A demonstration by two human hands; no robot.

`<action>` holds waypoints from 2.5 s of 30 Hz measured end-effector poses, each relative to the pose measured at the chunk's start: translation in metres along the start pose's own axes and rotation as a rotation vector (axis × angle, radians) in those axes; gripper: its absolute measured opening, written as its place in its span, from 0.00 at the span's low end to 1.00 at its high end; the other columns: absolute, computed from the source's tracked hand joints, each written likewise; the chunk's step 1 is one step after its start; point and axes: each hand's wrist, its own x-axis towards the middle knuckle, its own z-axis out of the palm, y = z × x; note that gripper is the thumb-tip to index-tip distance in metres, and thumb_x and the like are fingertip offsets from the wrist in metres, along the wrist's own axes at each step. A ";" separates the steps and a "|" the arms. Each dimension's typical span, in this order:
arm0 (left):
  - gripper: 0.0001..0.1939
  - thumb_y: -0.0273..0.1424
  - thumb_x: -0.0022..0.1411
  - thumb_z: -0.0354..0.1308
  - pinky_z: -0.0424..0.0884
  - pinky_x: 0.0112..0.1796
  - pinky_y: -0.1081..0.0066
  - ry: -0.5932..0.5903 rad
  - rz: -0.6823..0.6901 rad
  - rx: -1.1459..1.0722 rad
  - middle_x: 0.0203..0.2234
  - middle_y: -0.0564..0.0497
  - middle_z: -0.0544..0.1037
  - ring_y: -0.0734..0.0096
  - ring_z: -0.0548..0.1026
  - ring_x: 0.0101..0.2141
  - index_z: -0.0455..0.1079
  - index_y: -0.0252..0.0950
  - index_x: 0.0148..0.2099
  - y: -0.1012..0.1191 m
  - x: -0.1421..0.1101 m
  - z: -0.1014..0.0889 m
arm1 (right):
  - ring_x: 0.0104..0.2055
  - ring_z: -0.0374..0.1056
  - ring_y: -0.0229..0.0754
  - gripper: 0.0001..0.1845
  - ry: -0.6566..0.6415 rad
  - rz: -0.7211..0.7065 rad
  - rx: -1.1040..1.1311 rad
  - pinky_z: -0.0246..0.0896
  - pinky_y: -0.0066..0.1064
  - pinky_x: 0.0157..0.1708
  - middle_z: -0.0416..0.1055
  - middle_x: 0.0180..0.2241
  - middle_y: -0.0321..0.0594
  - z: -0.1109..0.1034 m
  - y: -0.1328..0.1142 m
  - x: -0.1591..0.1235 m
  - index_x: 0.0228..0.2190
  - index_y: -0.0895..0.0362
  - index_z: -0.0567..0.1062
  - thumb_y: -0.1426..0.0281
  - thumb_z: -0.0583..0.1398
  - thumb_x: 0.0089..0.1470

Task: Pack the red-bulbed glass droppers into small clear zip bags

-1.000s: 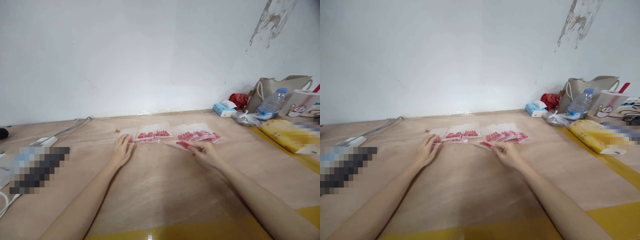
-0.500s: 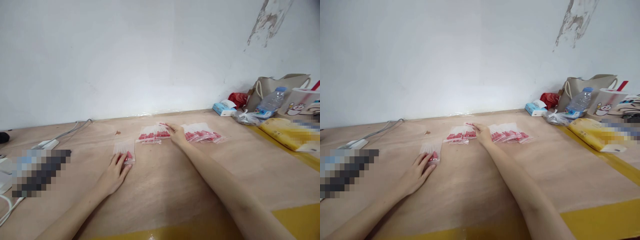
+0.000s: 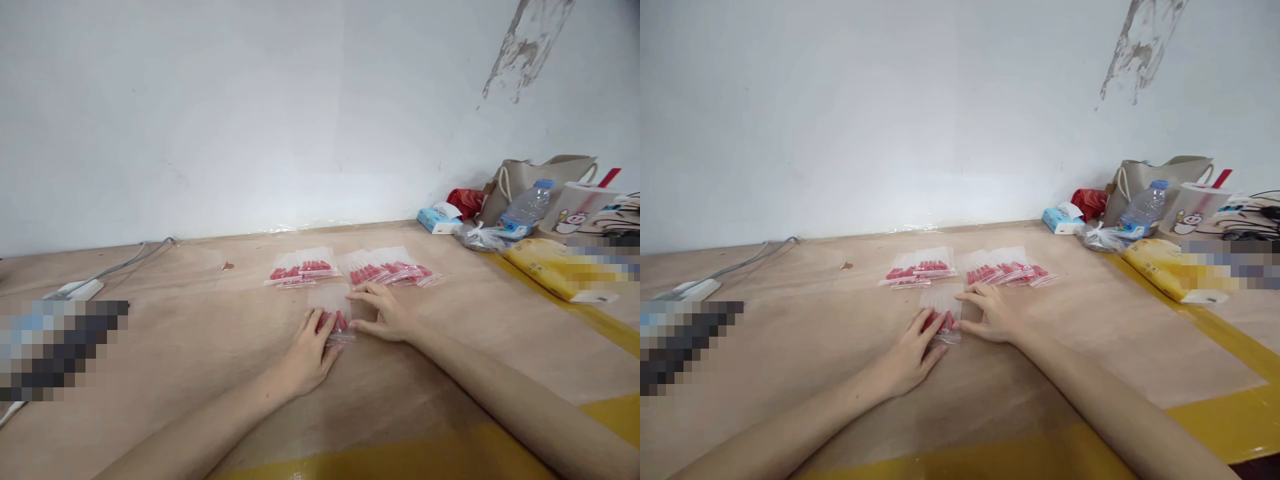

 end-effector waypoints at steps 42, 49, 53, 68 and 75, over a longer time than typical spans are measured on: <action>0.12 0.27 0.66 0.44 0.73 0.33 0.74 0.360 0.426 0.196 0.34 0.49 0.77 0.72 0.76 0.32 0.70 0.34 0.38 -0.044 0.005 -0.010 | 0.34 0.62 0.38 0.09 0.021 -0.301 -0.355 0.53 0.34 0.36 0.71 0.28 0.39 0.001 -0.011 -0.008 0.29 0.56 0.72 0.74 0.51 0.54; 0.12 0.28 0.66 0.44 0.73 0.34 0.74 0.391 0.428 0.166 0.36 0.49 0.77 0.73 0.76 0.34 0.69 0.35 0.40 -0.045 0.008 -0.004 | 0.30 0.59 0.38 0.10 0.035 -0.382 -0.496 0.48 0.34 0.33 0.69 0.25 0.38 0.028 -0.027 0.011 0.28 0.55 0.72 0.74 0.51 0.55; 0.13 0.27 0.66 0.44 0.73 0.34 0.73 0.409 0.432 0.159 0.36 0.48 0.77 0.72 0.76 0.34 0.70 0.35 0.40 -0.046 0.009 -0.004 | 0.29 0.58 0.37 0.11 0.058 -0.419 -0.508 0.46 0.34 0.32 0.68 0.24 0.37 0.042 -0.033 0.022 0.25 0.56 0.71 0.75 0.51 0.55; 0.13 0.27 0.65 0.44 0.74 0.35 0.73 0.370 0.382 0.118 0.36 0.48 0.77 0.72 0.76 0.34 0.71 0.36 0.40 -0.052 0.005 -0.008 | 0.30 0.58 0.38 0.16 -0.031 -0.395 -0.593 0.48 0.35 0.34 0.67 0.25 0.39 0.013 -0.013 0.003 0.26 0.57 0.70 0.77 0.47 0.58; 0.13 0.28 0.66 0.43 0.72 0.37 0.72 0.338 0.354 0.111 0.35 0.49 0.77 0.72 0.75 0.35 0.71 0.36 0.39 -0.046 0.005 -0.008 | 0.33 0.60 0.40 0.15 -0.016 -0.262 -0.569 0.50 0.36 0.36 0.69 0.28 0.42 0.002 -0.005 -0.006 0.28 0.57 0.71 0.78 0.47 0.56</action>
